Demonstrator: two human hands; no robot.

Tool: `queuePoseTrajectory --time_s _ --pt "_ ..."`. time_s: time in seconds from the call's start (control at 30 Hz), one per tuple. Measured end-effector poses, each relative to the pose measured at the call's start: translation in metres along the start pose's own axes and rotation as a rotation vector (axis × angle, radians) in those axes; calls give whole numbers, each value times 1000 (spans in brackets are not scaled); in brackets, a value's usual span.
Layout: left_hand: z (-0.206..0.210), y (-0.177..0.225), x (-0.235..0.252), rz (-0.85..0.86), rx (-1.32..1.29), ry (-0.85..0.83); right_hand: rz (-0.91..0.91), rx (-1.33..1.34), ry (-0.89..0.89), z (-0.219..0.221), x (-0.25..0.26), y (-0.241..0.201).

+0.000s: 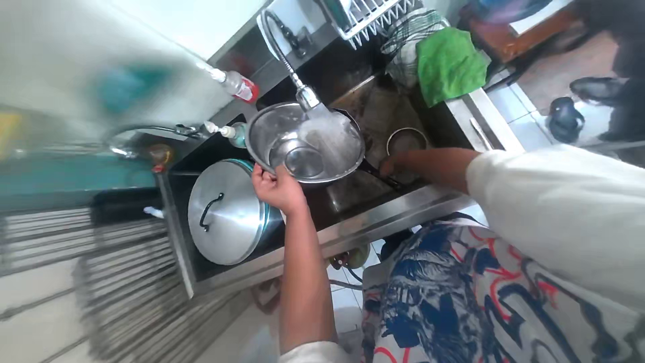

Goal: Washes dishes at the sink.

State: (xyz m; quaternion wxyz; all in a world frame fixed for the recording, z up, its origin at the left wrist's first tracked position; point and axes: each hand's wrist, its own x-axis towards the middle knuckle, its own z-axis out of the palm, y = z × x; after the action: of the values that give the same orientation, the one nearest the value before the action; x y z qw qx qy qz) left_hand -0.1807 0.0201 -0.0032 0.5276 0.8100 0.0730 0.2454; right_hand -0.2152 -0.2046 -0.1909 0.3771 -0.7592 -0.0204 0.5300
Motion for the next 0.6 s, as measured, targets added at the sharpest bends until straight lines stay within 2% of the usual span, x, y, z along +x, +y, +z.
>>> queuePoseTrajectory --time_s 0.13,0.2,0.37,0.6 --pt "-8 -2 3 -41 3 31 106 274 86 20 39 1" --pt "-13 -4 5 -44 1 31 107 303 236 30 59 13" --pt "-19 -2 11 -74 9 62 50 62 377 14 46 16" --pt "-23 3 17 -126 -40 63 46 31 422 4 16 18"
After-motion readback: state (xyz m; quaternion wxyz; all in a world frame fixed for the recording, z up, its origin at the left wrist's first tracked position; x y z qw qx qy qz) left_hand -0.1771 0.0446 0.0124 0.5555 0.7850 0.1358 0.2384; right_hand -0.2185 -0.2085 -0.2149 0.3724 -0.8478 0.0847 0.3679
